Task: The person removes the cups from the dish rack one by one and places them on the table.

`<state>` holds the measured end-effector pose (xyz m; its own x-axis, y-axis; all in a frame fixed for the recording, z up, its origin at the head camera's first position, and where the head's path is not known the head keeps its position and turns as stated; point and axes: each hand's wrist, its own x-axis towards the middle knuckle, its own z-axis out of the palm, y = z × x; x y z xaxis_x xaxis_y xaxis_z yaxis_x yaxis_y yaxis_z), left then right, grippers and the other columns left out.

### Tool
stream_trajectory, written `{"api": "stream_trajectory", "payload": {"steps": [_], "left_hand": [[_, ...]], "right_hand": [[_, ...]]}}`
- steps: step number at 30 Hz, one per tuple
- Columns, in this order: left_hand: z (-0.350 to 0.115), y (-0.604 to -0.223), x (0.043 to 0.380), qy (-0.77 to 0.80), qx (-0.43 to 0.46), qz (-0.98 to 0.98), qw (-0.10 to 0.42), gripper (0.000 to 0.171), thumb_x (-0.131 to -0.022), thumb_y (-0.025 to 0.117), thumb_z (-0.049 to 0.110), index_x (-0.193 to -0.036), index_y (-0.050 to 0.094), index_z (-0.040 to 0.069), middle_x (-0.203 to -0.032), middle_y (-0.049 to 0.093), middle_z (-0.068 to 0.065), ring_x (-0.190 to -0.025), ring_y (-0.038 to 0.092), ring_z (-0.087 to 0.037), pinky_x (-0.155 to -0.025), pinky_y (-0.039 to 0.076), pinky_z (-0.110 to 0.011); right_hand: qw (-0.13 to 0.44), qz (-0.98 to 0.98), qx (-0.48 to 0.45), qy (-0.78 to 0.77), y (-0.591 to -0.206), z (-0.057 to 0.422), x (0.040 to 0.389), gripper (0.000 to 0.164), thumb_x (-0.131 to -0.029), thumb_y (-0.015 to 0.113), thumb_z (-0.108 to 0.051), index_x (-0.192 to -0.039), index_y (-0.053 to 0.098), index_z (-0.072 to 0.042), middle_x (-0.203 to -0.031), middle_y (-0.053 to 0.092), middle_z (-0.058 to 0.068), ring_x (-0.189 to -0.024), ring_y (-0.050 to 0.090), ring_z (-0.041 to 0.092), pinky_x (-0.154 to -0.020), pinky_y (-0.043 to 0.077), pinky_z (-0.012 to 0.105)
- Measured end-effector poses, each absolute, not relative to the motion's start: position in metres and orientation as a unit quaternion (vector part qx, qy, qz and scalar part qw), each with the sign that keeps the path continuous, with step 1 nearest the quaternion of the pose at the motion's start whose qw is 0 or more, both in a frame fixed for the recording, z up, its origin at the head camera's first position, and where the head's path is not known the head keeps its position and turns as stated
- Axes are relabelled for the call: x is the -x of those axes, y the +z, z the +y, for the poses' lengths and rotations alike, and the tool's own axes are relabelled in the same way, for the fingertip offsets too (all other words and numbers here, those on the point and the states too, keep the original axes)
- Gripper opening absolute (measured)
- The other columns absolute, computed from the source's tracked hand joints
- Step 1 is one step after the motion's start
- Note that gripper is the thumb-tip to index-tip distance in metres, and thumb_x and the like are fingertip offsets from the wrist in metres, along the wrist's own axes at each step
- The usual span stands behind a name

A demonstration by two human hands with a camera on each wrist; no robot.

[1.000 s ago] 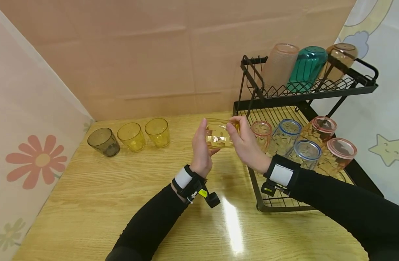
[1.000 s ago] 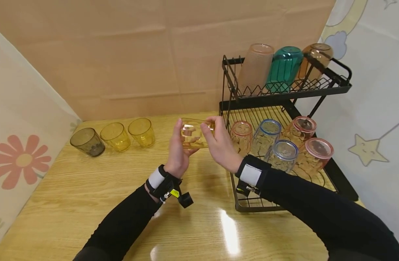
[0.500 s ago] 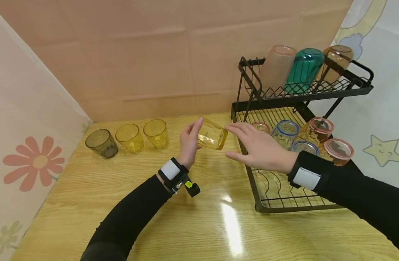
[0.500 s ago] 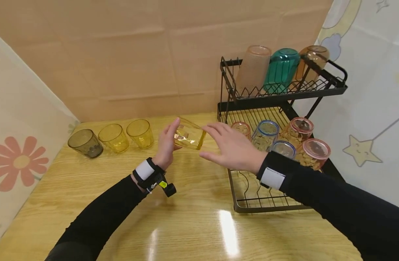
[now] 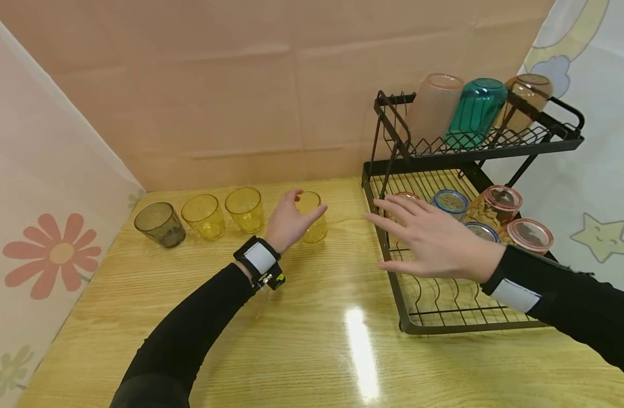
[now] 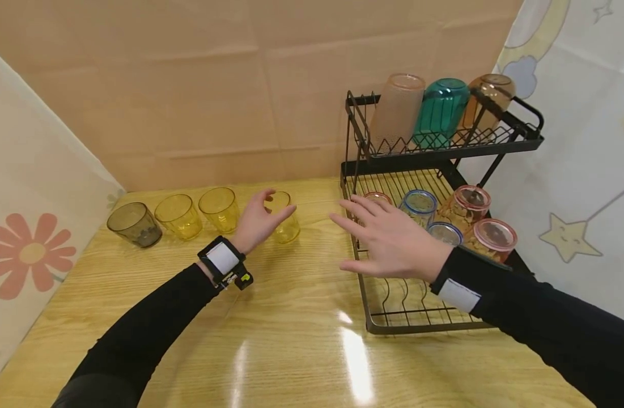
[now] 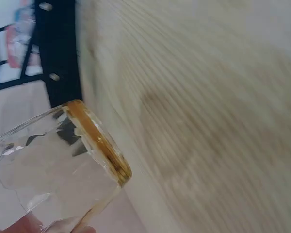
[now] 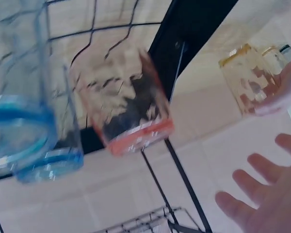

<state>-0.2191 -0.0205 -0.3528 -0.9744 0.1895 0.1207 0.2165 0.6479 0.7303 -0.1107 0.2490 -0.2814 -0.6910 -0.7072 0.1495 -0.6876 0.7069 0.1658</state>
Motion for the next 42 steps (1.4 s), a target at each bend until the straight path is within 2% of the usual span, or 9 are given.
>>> {"api": "stream_trajectory", "payload": {"steps": [9,19,28,34,42], "left_hand": [[-0.034,-0.37,0.24,-0.281,0.137,-0.947,0.074,0.081,-0.085,0.063,0.06,-0.139,0.046,0.002,-0.129,0.049,-0.018,-0.085,0.059,-0.029,-0.069,0.051,-0.04],[-0.034,-0.375,0.255,-0.274,0.125,-0.951,0.075,0.084,-0.087,0.062,0.059,-0.142,0.04,0.001,-0.136,0.044,-0.022,-0.112,0.053,-0.036,-0.087,0.049,-0.046],[-0.036,-0.373,0.259,-0.271,0.107,-0.954,0.067,0.085,-0.088,0.062,0.057,-0.144,0.037,-0.002,-0.136,0.042,-0.025,-0.112,0.052,-0.042,-0.087,0.048,-0.048],[-0.038,-0.375,0.262,-0.266,0.09,-0.957,0.072,0.086,-0.088,0.062,0.058,-0.144,0.036,-0.002,-0.133,0.042,-0.024,-0.112,0.051,-0.041,-0.087,0.048,-0.049],[-0.037,-0.375,0.265,-0.232,0.077,-0.967,0.072,0.09,-0.086,0.062,0.061,-0.145,0.036,0.0,-0.134,0.043,-0.024,-0.117,0.049,-0.04,-0.081,0.051,-0.049]], "right_hand": [[0.07,-0.936,-0.339,-0.07,-0.276,0.273,0.101,0.085,-0.087,0.055,-0.067,-0.149,0.04,-0.01,-0.149,0.036,0.022,-0.136,0.032,0.042,-0.101,0.032,0.062],[0.079,-0.952,-0.287,-0.071,-0.274,0.296,0.098,0.085,-0.084,0.059,-0.066,-0.148,0.042,-0.014,-0.145,0.042,0.022,-0.132,0.037,0.042,-0.102,0.032,0.06],[0.075,-0.961,-0.259,-0.067,-0.279,0.31,0.094,0.086,-0.083,0.061,-0.066,-0.149,0.042,-0.014,-0.146,0.04,0.022,-0.133,0.035,0.041,-0.099,0.034,0.063],[0.061,-0.968,-0.238,-0.057,-0.284,0.32,0.092,0.09,-0.082,0.063,-0.064,-0.151,0.037,-0.014,-0.149,0.035,0.022,-0.134,0.032,0.043,-0.1,0.029,0.066],[0.075,-0.97,-0.228,-0.036,-0.287,0.332,0.09,0.088,-0.082,0.066,-0.061,-0.149,0.04,-0.011,-0.149,0.034,0.021,-0.133,0.032,0.043,-0.102,0.029,0.062]]}}
